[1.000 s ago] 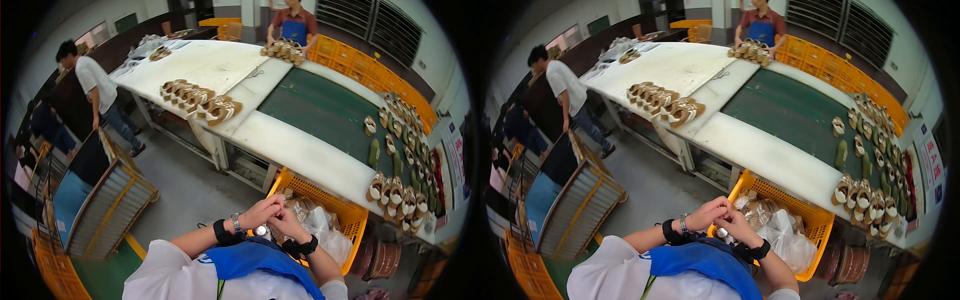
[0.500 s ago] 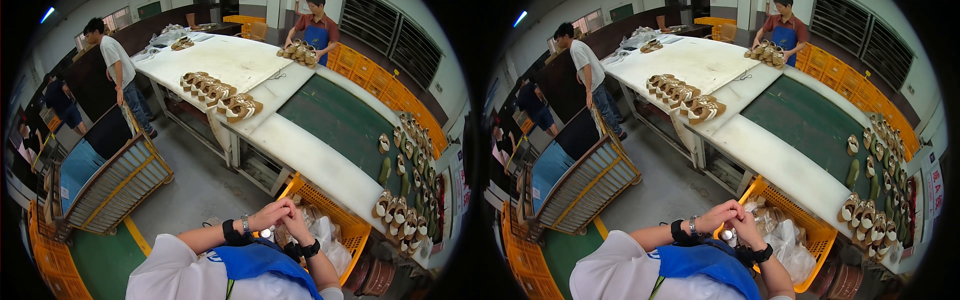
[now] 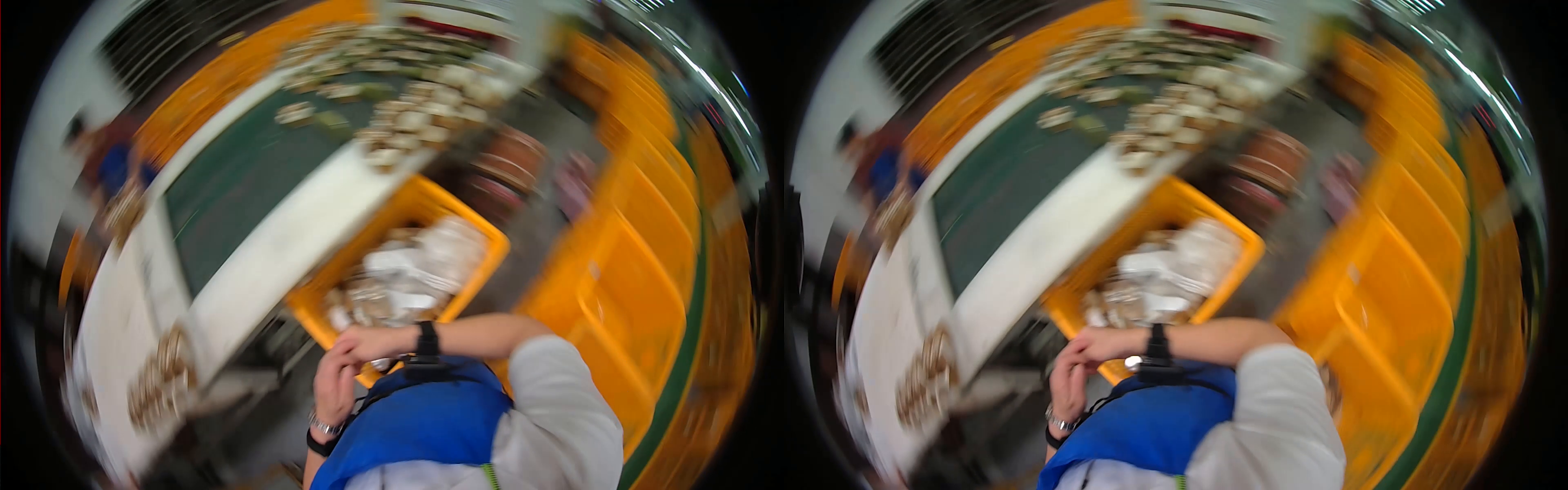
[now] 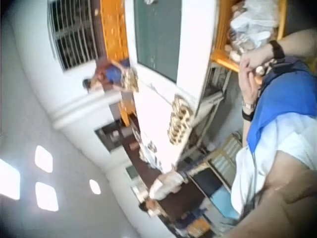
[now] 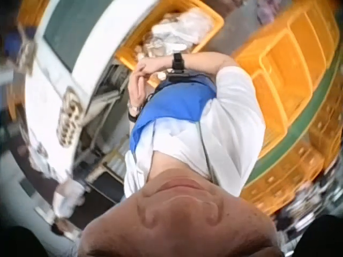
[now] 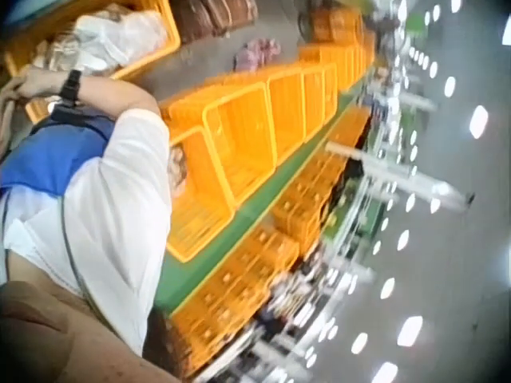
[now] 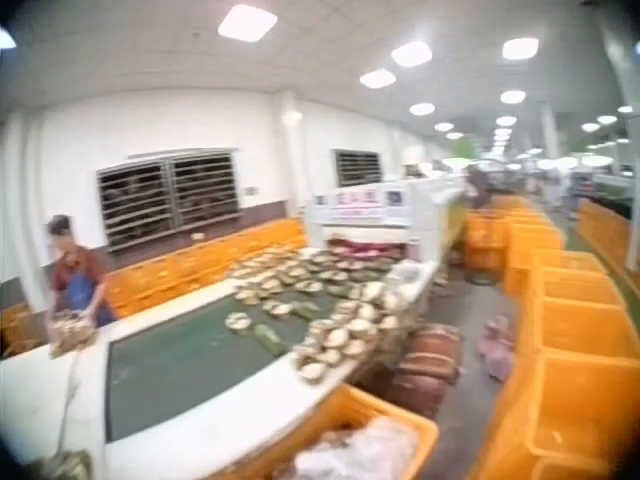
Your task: The recorder is assembling and inspecting shoes on a factory production line, placing them on molds and then into bags.
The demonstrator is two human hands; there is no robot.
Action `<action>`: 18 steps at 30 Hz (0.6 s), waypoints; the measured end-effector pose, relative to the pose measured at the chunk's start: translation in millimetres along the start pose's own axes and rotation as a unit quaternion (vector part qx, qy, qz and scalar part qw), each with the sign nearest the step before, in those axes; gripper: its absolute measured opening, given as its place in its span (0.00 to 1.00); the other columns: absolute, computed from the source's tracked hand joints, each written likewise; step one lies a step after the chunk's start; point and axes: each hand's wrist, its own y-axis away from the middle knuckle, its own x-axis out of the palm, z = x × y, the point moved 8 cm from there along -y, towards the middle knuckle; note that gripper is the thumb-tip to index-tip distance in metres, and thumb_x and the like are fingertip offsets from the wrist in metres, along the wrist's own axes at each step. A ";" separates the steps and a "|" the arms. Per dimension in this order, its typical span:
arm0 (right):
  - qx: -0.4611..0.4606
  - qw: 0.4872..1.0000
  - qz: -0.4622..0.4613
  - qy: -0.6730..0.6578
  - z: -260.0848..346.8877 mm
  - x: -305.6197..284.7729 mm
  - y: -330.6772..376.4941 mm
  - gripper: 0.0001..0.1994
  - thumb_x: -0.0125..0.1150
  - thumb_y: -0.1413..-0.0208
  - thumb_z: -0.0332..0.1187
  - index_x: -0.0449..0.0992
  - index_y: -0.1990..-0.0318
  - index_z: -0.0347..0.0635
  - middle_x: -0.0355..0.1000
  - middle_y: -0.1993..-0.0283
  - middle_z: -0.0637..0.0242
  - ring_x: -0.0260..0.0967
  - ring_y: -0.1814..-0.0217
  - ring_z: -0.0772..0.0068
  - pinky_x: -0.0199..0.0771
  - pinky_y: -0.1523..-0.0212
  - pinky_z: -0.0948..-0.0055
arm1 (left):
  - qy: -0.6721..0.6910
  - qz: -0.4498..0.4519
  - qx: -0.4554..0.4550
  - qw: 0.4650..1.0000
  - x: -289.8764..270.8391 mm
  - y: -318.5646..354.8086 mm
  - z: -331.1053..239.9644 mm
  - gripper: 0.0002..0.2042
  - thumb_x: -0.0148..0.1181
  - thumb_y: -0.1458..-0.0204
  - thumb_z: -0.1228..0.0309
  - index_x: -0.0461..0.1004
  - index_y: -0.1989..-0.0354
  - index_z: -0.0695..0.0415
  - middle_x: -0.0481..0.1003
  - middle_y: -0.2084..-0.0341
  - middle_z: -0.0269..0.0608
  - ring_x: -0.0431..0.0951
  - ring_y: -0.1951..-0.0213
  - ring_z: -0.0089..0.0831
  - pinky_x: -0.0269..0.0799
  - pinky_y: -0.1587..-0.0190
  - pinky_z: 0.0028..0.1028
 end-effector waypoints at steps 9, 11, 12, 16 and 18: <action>-0.101 0.922 -0.225 -0.298 -14.7 -14.8 106.4 0.09 0.47 0.51 0.21 0.73 0.63 0.35 0.71 0.65 0.61 0.71 0.64 0.70 0.75 0.61 0.74 | -0.064 0.267 0.234 0.933 85.9 -21.5 -48.6 0.04 0.45 0.53 0.79 0.65 0.69 0.62 0.67 0.55 0.55 0.67 0.53 0.47 0.58 0.49 0.38; -0.163 0.897 -0.255 -0.323 -18.7 -11.4 132.4 0.10 0.45 0.50 0.22 0.72 0.62 0.34 0.71 0.61 0.61 0.71 0.62 0.69 0.74 0.60 0.72 | -0.095 0.310 0.284 0.902 107.5 -16.4 -58.7 0.05 0.47 0.54 0.79 0.64 0.68 0.61 0.67 0.54 0.54 0.68 0.53 0.46 0.53 0.47 0.44; -0.184 0.889 -0.274 -0.318 -21.7 -8.7 143.2 0.10 0.46 0.49 0.22 0.72 0.62 0.35 0.71 0.63 0.62 0.72 0.64 0.70 0.74 0.60 0.73 | -0.135 0.330 0.311 0.881 116.6 -11.7 -61.4 0.05 0.47 0.54 0.79 0.64 0.69 0.59 0.66 0.53 0.55 0.68 0.53 0.45 0.48 0.45 0.47; -0.142 0.884 -0.364 -0.257 -44.2 -0.1 164.2 0.11 0.48 0.49 0.25 0.72 0.59 0.37 0.72 0.70 0.66 0.71 0.68 0.76 0.75 0.67 0.77 | -0.028 0.432 0.281 0.857 132.2 1.4 -60.7 0.03 0.45 0.52 0.80 0.63 0.69 0.61 0.65 0.52 0.56 0.66 0.52 0.48 0.57 0.48 0.39; -0.130 0.894 -0.384 -0.190 -48.8 2.9 169.5 0.08 0.48 0.49 0.28 0.74 0.64 0.37 0.71 0.74 0.67 0.69 0.74 0.80 0.71 0.71 0.81 | 0.014 0.458 0.233 0.858 127.0 3.4 -50.4 0.04 0.43 0.52 0.80 0.63 0.68 0.62 0.65 0.52 0.55 0.66 0.52 0.45 0.57 0.48 0.37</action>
